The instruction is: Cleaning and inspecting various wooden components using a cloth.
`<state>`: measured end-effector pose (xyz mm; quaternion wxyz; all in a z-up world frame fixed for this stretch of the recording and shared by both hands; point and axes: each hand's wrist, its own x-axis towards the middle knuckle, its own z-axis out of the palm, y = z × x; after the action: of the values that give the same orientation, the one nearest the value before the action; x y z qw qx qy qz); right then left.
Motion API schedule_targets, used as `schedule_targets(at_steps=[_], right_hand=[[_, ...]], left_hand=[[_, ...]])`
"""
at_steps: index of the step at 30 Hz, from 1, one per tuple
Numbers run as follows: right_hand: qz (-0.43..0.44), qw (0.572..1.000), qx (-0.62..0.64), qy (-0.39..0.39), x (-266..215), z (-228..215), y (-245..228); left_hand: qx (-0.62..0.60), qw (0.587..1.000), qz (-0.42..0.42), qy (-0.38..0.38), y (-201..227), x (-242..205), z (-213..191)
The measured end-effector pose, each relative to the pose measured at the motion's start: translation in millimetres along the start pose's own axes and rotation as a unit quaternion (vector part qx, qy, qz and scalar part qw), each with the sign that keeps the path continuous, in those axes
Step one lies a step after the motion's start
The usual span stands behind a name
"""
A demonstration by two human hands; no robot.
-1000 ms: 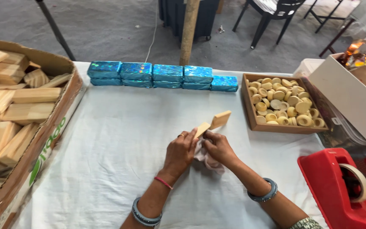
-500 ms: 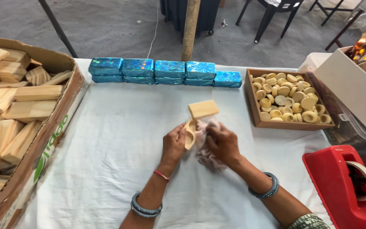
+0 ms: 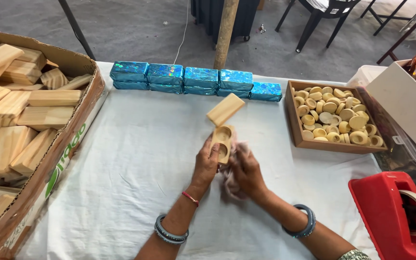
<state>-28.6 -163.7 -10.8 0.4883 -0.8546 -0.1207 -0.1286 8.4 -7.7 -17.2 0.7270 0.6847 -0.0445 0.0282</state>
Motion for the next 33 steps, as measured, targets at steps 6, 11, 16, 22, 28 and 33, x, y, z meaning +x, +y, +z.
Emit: schedule_targets(at_steps=[6,11,16,22,28,33], right_hand=[[-0.096,0.995,-0.040,-0.005,-15.4,7.3,-18.8],[-0.015,0.997,0.015,0.073,9.8,-9.0,2.3],[0.117,0.957,0.261,0.045,20.7,-20.2,1.9],[0.031,0.990,0.134,-0.016,14.6,-19.9,3.6],[-0.049,0.999,0.000,0.008,13.6,-21.9,5.5],[-0.202,0.971,-0.013,0.125,8.2,-25.0,-27.9]], left_hand=[[0.002,0.996,0.039,0.077,-33.7,12.4,-5.4],[0.174,0.972,0.159,0.021,18.0,-20.6,14.9],[0.126,0.981,0.142,-0.036,14.0,-18.8,16.5],[-0.114,0.992,0.014,-0.059,35.4,-10.7,-8.3],[-0.369,0.916,-0.106,-0.118,24.8,-7.9,-6.3],[-0.359,0.923,-0.125,0.063,-18.1,7.4,-9.1]])
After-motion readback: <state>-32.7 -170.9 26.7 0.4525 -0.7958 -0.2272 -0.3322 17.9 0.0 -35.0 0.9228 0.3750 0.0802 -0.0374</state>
